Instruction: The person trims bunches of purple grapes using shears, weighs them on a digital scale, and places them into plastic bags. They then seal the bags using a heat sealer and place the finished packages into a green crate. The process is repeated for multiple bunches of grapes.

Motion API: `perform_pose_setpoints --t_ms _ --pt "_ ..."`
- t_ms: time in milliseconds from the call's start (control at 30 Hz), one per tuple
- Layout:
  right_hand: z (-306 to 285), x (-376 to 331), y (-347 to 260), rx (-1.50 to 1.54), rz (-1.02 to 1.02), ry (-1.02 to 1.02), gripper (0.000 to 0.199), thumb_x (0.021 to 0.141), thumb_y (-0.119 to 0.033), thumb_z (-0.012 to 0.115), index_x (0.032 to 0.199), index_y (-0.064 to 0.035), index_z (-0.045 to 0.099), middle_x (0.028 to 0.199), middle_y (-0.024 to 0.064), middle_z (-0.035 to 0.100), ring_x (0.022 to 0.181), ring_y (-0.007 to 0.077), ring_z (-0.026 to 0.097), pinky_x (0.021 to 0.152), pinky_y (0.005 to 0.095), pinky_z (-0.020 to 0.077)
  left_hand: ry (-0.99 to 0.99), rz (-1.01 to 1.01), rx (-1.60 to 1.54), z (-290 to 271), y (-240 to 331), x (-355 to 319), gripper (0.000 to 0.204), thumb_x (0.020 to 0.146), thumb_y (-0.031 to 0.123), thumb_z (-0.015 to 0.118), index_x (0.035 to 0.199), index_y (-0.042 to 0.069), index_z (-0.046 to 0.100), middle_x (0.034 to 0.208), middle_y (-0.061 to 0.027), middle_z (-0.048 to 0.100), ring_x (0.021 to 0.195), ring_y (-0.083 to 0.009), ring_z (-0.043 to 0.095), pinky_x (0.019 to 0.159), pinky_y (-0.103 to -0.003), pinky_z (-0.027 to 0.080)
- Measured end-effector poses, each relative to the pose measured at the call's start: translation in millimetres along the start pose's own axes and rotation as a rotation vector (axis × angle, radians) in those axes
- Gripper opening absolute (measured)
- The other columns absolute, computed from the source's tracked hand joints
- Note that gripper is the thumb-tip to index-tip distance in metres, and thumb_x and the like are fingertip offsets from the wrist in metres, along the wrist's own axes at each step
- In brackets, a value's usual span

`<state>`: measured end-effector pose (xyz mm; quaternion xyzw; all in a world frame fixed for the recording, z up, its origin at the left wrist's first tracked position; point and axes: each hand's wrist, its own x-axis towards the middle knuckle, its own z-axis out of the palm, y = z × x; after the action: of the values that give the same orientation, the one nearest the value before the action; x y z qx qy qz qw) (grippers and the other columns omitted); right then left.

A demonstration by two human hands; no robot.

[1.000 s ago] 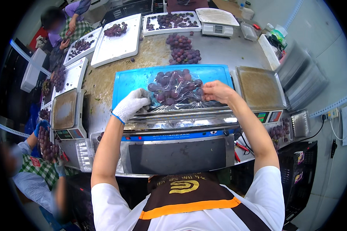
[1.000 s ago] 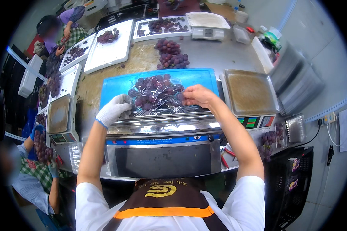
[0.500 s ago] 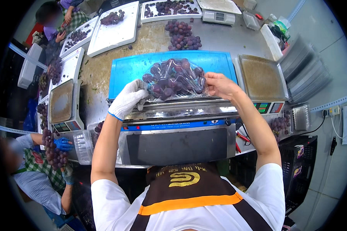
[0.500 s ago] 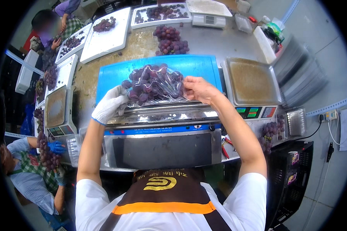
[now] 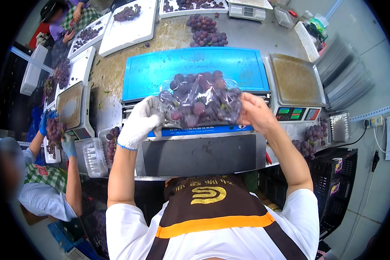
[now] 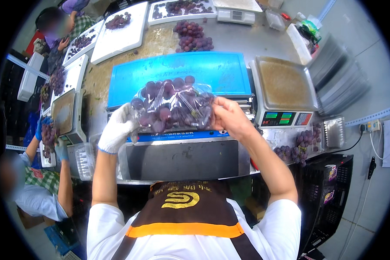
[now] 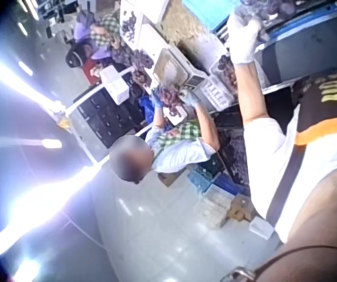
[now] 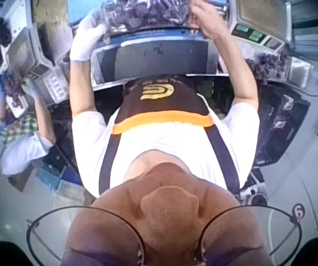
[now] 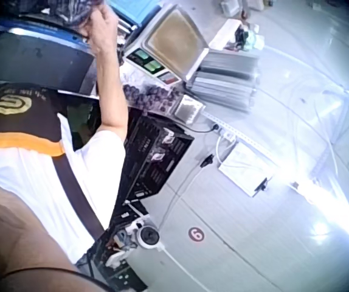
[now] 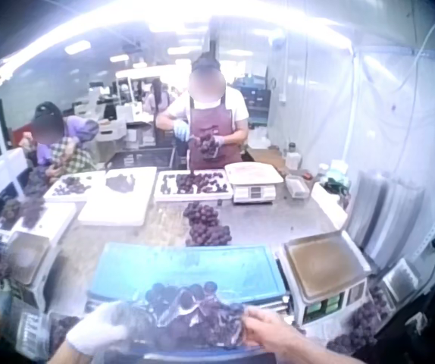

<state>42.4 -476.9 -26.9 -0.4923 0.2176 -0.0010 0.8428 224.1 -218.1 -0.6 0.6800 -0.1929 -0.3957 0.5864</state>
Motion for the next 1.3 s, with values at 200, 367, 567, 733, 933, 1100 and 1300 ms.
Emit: perform_pose_setpoints --t_ms 200,367,567,733,933,1100,1300 --pt "8.2 -72.5 35.0 -0.103 0.027 0.081 0.011 0.098 -0.01 0.045 0.091 -0.0037 0.051 0.069 0.0004 0.05 0.048 0.0066 0.043 0.043 0.0215 0.0331 -0.031 -0.052 -0.129 18.9 -7.6 -53.6 0.018 0.071 0.001 0.06 0.084 -0.001 0.047 0.067 -0.0072 0.056 0.048 -0.0143 0.057 0.043 -0.025 0.049" --pt "-6.8 -76.7 77.5 -0.157 -0.072 -0.022 0.006 0.096 -0.002 0.043 0.092 -0.0029 0.047 0.07 0.0004 0.048 0.05 0.0062 0.044 0.044 0.0218 0.0347 0.03 -0.094 -0.138 22.9 -45.6 -73.9 0.019 0.071 -0.004 0.058 0.082 0.002 0.043 0.068 -0.0081 0.057 0.054 -0.0135 0.059 0.047 -0.025 0.05" --pt "-19.7 -76.9 102.2 -0.276 -0.069 -0.095 0.006 0.095 0.001 0.043 0.091 -0.0031 0.046 0.074 0.001 0.05 0.054 0.0048 0.046 0.047 0.0209 0.0368 0.082 -0.029 -0.082 32.7 -88.9 -98.5 0.017 0.072 -0.002 0.057 0.084 0.0 0.045 0.07 -0.0051 0.053 0.057 -0.0111 0.058 0.053 -0.024 0.05" --pt "-33.1 -82.8 117.5 -0.381 0.042 -0.171 0.004 0.094 -0.002 0.046 0.09 -0.0028 0.046 0.076 0.0014 0.052 0.059 0.0065 0.055 0.053 0.0213 0.0435 0.093 -0.167 -0.162 44.8 -118.0 -121.2 0.021 0.071 -0.002 0.058 0.089 0.0 0.047 0.072 -0.0054 0.054 0.058 -0.0115 0.058 0.052 -0.024 0.051" --pt "-38.4 -83.6 144.1 -0.257 0.027 -0.226 0.007 0.095 -0.007 0.048 0.094 -0.0003 0.05 0.082 0.0026 0.056 0.067 0.009 0.059 0.06 0.0243 0.0499 0.177 -0.002 -0.306 59.9 -140.8 -126.9 0.073 0.067 0.001 0.057 0.136 -0.006 0.036 0.107 -0.0086 0.059 0.088 -0.0123 0.056 0.077 -0.024 0.049" --pt "-35.6 -86.3 147.2 -0.221 0.075 -0.275 0.011 0.094 -0.008 0.053 0.099 0.0008 0.057 0.092 0.0017 0.061 0.083 0.0085 0.06 0.073 0.0251 0.0505 0.02 -0.11 -0.49 44.8 -157.5 -129.0 0.072 0.063 0.008 0.064 0.13 -0.007 0.043 0.12 -0.0124 0.056 0.108 -0.0205 0.056 0.096 -0.031 0.044" --pt "-32.0 -92.7 171.3 0.09 0.178 -0.387 0.023 0.09 -0.009 0.06 0.11 0.0029 0.058 0.107 0.0061 0.063 0.094 0.012 0.061 0.083 0.0268 0.0497 -0.093 -0.076 -0.885 39.3 -161.7 -119.7 0.083 0.057 0.019 0.079 0.127 -0.008 0.043 0.123 -0.0235 0.053 0.113 -0.0305 0.056 0.097 -0.039 0.046"
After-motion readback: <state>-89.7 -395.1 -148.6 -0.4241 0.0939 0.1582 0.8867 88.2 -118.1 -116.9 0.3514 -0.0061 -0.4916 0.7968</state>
